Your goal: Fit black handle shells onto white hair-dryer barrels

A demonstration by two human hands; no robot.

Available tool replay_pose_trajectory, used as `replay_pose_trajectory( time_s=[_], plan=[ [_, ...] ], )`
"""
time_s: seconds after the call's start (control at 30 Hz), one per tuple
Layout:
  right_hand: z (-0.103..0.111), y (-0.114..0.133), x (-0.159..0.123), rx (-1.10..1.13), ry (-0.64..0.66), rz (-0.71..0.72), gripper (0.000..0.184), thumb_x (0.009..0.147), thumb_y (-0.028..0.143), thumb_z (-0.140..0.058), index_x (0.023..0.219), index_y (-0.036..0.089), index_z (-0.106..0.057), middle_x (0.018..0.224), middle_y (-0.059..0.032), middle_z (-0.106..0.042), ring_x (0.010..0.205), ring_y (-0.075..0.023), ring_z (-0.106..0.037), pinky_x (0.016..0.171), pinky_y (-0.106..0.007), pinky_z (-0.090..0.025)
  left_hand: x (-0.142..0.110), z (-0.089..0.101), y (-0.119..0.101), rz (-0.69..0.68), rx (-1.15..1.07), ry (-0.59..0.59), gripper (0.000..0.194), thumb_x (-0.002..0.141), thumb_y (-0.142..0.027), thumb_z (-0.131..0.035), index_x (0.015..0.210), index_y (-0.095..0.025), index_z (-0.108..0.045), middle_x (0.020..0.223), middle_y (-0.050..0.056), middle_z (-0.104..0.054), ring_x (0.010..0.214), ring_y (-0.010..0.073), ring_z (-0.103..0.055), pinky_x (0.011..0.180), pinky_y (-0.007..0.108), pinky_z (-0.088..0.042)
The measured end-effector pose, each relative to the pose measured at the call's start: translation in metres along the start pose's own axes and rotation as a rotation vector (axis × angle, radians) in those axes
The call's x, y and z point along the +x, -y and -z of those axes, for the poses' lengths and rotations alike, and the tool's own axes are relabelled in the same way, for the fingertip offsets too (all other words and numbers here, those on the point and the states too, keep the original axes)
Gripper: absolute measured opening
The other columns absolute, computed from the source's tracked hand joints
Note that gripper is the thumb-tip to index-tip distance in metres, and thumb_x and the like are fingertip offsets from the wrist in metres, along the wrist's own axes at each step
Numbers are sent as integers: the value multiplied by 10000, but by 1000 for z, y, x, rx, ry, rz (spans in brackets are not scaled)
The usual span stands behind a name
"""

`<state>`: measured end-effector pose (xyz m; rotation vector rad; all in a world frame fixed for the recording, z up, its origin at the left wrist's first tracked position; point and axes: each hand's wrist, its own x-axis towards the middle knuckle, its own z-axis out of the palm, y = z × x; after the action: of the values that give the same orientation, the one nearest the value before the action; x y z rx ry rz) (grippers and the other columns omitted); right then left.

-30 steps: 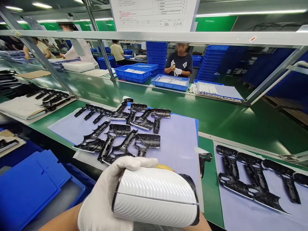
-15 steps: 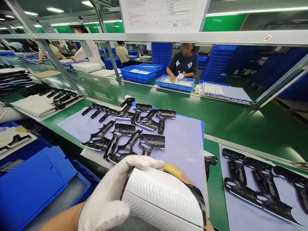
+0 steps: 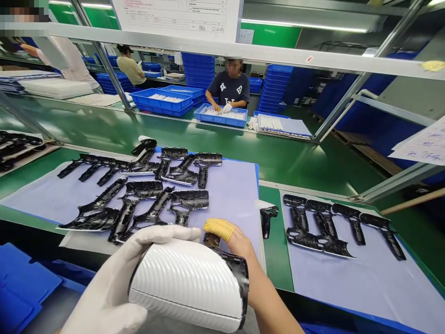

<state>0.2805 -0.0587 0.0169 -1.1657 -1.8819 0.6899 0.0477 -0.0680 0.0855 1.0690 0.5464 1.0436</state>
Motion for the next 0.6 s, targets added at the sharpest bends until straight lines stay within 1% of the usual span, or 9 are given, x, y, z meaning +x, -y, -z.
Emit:
replay_pose_trajectory(
  time_s=[0.13,0.23,0.37,0.5,0.6],
  plan=[
    [-7,-5,-1,21,-38,54,323,968,291,-562,1287,304,-613,1337,-39,-664,1257,-248,-602,1125,-411,-439,-1,-1,-1,10,47,-15,554,649,-386,-881,1161,-310,-682,1275,74,-705,1160,329,-662,963,402,-557],
    [-9,-8,1,27,-53,82,324,965,272,-583,1286,316,-605,1345,-38,-656,1245,-245,-606,1128,-413,-432,-3,1,-1,18,73,-14,597,638,-397,-889,1187,-313,-670,1297,78,-693,1182,335,-648,979,407,-548],
    [-6,-4,5,39,-71,144,333,977,320,-607,1307,353,-577,1355,-16,-643,1266,-219,-588,1136,-374,-419,-5,2,0,2,88,11,593,662,-381,-878,1211,-312,-663,1307,75,-689,1212,328,-630,1023,410,-515],
    [-2,3,7,24,-41,132,341,976,397,-622,1306,317,-590,1351,-67,-645,1286,-253,-578,1129,-403,-433,-3,2,2,-22,49,36,582,661,-334,-880,1203,-300,-670,1285,73,-694,1202,322,-635,1018,411,-517],
    [-2,4,7,19,-93,143,333,982,442,-602,1282,298,-612,1323,-85,-661,1267,-253,-594,1117,-404,-450,0,1,3,-12,2,62,590,671,-293,-874,1219,-281,-655,1254,92,-700,1131,320,-674,977,429,-540]
  ],
)
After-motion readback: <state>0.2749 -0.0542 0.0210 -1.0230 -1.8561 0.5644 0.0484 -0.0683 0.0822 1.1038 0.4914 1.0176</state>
